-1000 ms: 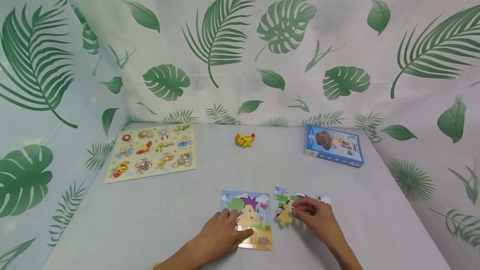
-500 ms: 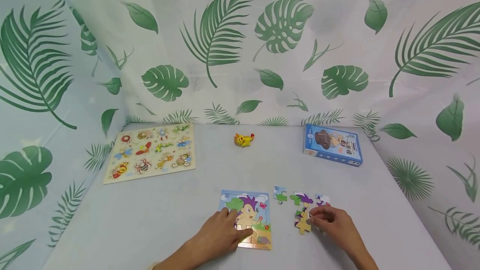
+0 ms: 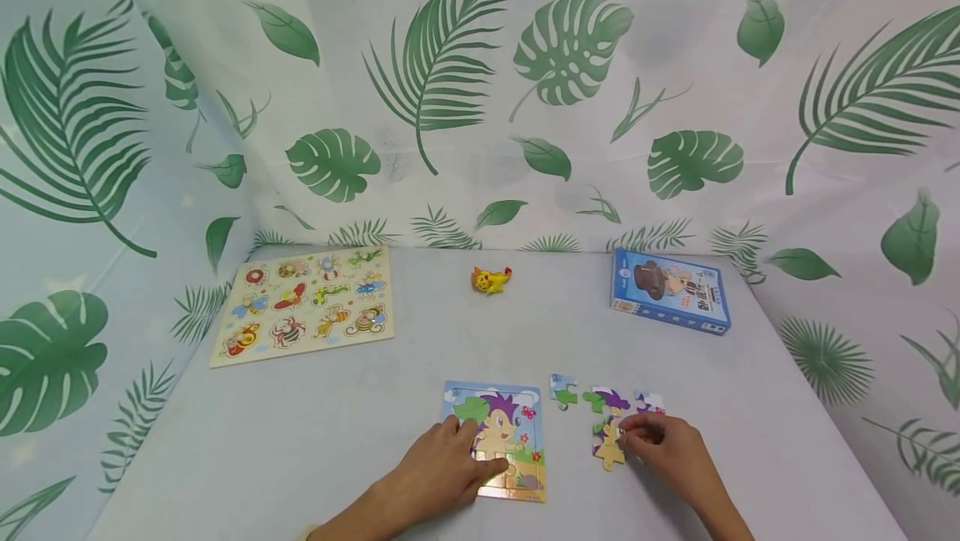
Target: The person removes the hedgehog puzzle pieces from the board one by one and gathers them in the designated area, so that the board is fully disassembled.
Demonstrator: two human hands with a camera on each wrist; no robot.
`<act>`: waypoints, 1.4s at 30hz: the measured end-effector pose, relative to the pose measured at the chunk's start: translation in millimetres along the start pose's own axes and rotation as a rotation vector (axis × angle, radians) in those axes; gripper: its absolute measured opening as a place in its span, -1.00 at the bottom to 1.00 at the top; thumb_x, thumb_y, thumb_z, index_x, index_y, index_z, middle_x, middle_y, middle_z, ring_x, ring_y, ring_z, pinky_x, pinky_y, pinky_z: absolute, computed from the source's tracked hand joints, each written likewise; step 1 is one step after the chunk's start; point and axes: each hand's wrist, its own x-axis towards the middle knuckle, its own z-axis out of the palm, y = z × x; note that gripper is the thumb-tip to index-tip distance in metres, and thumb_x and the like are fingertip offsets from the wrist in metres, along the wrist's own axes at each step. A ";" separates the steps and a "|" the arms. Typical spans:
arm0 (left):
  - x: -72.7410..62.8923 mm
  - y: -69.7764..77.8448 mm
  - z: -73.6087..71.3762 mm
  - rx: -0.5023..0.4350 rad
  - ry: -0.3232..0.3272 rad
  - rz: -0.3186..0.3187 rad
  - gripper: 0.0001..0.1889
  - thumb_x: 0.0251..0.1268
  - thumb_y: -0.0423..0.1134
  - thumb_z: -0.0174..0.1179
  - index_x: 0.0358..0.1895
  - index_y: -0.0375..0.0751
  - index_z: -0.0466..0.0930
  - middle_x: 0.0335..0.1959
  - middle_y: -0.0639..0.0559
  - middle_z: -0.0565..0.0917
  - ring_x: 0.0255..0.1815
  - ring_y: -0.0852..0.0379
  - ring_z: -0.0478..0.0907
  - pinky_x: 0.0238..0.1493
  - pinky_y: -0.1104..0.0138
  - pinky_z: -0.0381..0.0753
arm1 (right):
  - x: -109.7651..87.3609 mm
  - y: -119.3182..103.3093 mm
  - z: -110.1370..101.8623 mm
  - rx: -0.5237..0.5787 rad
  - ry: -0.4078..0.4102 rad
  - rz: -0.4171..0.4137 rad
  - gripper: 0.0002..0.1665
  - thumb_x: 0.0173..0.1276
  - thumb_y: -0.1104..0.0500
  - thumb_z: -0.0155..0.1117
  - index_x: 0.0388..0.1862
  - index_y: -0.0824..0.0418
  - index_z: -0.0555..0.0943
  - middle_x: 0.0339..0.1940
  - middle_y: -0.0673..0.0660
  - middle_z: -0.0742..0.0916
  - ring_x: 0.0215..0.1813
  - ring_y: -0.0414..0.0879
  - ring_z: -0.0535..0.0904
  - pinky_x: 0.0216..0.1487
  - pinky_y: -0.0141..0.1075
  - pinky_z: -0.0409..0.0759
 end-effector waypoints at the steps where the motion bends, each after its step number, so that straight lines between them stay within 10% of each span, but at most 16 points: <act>1: 0.2 -0.2 0.0 -0.001 -0.002 0.000 -0.58 0.40 0.02 0.14 0.26 0.58 0.50 -0.08 -0.05 0.52 -0.20 0.05 0.38 -0.16 0.31 0.48 | 0.4 0.3 0.3 -0.008 0.002 -0.002 -0.80 0.27 0.16 0.40 -0.17 0.21 0.73 -0.38 0.00 0.68 -0.34 -0.08 0.50 -0.40 -0.33 0.49; 42: 0.7 -2.1 -0.6 -0.008 0.050 0.018 -0.60 0.36 0.03 0.19 0.23 0.55 0.55 -0.15 -0.03 0.52 -0.30 0.09 0.32 -0.31 0.40 0.39 | 3.7 -5.2 2.6 -0.112 0.020 -0.019 -0.85 0.20 0.20 0.45 -0.25 0.20 0.72 -0.44 -0.02 0.62 -0.33 -0.09 0.47 -0.37 -0.34 0.46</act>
